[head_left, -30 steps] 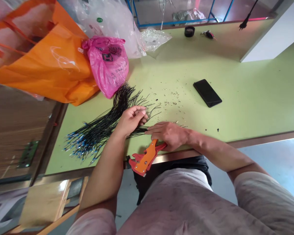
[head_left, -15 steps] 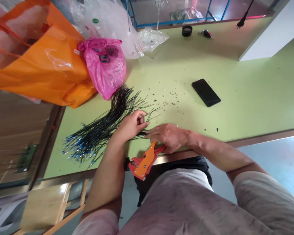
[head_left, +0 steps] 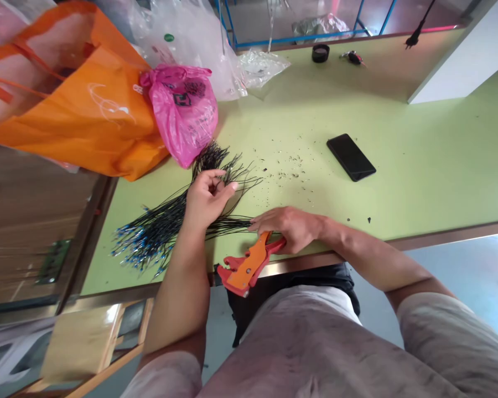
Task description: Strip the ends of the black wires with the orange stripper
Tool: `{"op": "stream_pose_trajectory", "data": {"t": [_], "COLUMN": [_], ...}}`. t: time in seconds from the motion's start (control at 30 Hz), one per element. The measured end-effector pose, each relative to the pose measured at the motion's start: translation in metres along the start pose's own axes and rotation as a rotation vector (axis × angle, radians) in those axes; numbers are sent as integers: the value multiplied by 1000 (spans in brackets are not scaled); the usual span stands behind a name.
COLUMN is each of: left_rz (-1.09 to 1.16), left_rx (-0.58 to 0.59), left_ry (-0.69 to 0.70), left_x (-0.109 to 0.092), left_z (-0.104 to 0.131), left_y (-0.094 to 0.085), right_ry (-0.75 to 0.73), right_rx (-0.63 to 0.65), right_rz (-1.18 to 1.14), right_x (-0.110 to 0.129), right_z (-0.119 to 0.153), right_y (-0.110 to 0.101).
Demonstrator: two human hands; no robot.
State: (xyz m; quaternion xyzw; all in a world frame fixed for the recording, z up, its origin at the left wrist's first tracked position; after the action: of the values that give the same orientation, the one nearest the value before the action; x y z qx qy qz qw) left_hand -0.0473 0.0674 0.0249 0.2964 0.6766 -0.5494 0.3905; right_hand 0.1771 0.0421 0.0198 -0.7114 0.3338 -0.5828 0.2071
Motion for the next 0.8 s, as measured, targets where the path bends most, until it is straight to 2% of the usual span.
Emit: {"op": "stream_pose_trajectory", "data": {"t": [0.07,0.13,0.27,0.33,0.43,0.6,0.8], "left_rz": [46,49,5,-43,-101,-180,-188], "left_rx": [-39,-2,280,413,511,483,402], "left_ry": [33,61,60,80,74,103,80], "left_x": [-12,-20,-22,-21,-16,-16,-16], "left_z": [5,8,13,17,22,22,18], "left_y": [-6,-7,9,19,26,24,20], "right_ry": [17,56,180,221,189,132,190], "right_rx": [-32,-63,-128,-207,-363,-530,-513], "right_rz": [-72,-144,-304,-339,-435,-474,-481], "right_x": [-1,-5,-16,-22,-31,-41,-42], "right_z": [3,8,20,26,32,37,35], "right_y": [-11,-23,-46,-58,-74,-82,-75]}}
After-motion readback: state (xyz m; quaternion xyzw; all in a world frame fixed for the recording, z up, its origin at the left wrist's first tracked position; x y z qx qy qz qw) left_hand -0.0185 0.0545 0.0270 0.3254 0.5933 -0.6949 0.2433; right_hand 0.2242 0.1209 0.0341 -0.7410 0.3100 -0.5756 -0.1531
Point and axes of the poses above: each hand's wrist, its own z-axis away from the middle knuckle, its own y-axis out of the palm, x = y × z, the point moved 6 cm from there along -z, towards the middle knuckle, and after that the axes turned 5 degrees about x, right-handed, at the moved point
